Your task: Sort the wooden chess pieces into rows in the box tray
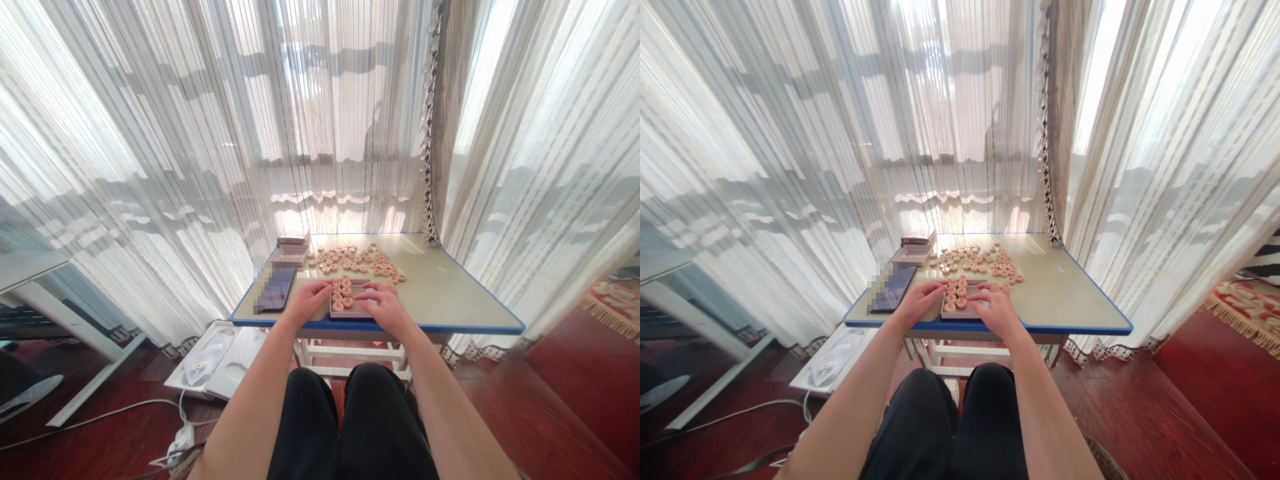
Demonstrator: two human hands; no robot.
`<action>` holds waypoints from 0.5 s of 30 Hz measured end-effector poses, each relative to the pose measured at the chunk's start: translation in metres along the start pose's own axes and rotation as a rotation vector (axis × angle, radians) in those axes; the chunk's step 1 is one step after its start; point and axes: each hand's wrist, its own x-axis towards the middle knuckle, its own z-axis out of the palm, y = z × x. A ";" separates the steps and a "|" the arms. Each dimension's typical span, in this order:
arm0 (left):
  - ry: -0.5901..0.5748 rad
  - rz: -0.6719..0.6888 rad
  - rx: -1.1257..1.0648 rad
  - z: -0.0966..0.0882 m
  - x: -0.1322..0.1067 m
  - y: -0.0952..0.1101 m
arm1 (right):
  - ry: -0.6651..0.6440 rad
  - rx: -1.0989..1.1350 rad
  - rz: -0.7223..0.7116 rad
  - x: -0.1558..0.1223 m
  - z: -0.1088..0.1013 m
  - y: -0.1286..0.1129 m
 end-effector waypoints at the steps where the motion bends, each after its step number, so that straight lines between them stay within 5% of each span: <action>1: 0.022 -0.014 0.012 0.000 0.001 -0.001 | 0.005 0.011 0.006 0.000 -0.001 0.000; 8: 0.148 -0.107 0.112 0.004 0.009 -0.011 | 0.052 0.082 0.043 -0.002 -0.001 0.001; 12: 0.269 -0.209 -0.026 0.002 0.016 -0.005 | 0.070 0.154 0.052 0.000 -0.003 0.003; 15: 0.341 -0.168 -0.018 0.000 0.029 0.000 | 0.026 0.206 0.014 0.009 -0.009 0.000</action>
